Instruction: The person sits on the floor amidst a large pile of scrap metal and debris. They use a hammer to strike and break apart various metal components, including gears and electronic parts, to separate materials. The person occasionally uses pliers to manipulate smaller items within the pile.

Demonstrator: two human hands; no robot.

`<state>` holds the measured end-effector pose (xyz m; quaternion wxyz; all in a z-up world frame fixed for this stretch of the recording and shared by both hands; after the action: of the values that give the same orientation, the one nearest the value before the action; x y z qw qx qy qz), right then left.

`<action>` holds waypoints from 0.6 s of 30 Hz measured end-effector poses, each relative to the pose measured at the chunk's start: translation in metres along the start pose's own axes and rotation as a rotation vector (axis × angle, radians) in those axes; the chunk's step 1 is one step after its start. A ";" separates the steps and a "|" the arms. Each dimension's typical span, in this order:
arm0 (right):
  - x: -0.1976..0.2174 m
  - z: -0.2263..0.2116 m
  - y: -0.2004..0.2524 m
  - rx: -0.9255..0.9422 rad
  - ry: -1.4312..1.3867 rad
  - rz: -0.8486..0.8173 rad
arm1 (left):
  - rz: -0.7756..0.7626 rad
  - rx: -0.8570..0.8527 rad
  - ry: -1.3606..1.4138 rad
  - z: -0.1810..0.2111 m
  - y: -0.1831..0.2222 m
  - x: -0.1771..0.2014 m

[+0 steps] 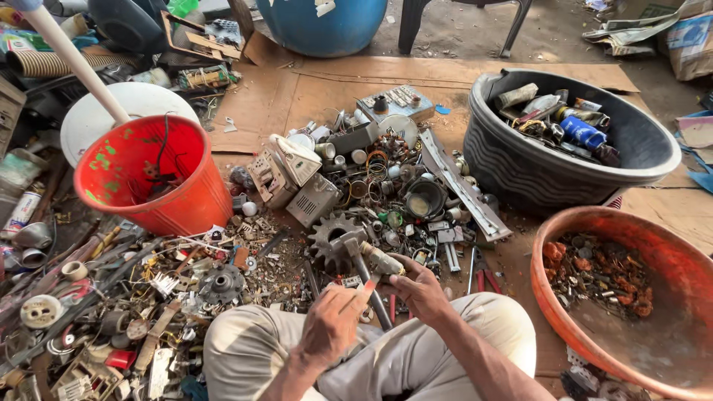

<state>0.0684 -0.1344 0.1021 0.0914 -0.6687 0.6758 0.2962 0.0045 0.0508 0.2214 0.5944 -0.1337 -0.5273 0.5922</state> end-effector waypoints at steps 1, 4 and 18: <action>0.000 0.003 0.001 0.007 0.004 0.022 | 0.063 0.124 0.040 -0.001 0.010 -0.001; -0.011 0.010 0.009 0.076 -0.040 -0.013 | 0.202 0.724 0.349 -0.030 0.050 -0.014; -0.069 0.077 0.025 0.095 0.368 -0.065 | -0.002 2.110 1.575 -0.085 0.193 -0.067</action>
<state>0.0299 -0.0373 0.0829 0.0073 -0.7279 0.6725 0.1335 -0.0202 0.0843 0.0038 0.5589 0.0848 0.6705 0.4804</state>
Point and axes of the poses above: each hand's wrist, its own y-axis away from the middle knuckle, its own x-axis out of the back of the hand, z = x × y, the point moved 7 cm from there along -y, towards the middle knuckle, and after that the axes turned 13 degrees about z, right-handed, at the moved point
